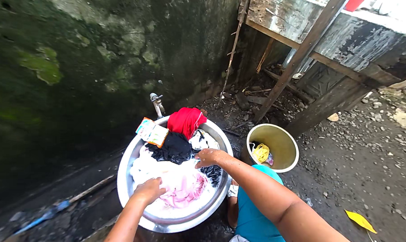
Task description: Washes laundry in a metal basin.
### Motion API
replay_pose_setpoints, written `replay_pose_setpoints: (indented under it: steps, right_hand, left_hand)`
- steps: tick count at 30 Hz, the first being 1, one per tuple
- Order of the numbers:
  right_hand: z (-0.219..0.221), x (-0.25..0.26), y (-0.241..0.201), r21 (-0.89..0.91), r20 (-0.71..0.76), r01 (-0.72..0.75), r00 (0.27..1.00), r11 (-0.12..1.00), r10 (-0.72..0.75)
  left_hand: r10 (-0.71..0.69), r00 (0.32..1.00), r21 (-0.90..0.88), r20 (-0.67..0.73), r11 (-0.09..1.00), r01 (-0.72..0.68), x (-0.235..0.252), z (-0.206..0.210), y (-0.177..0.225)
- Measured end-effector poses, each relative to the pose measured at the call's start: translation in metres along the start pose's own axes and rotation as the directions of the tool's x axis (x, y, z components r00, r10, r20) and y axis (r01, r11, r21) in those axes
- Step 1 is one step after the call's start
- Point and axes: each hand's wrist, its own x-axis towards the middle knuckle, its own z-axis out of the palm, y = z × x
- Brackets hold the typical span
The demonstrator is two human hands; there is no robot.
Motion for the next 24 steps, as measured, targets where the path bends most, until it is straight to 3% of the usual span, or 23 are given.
replay_pose_setpoints:
  steps: [24]
  right_hand:
    - [0.0022,0.0014,0.0007,0.004,-0.001,-0.007,1.000,1.000,0.007]
  left_hand:
    - [0.004,1.000,-0.001,0.000,1.000,-0.004,-0.0015,0.0000,0.0017]
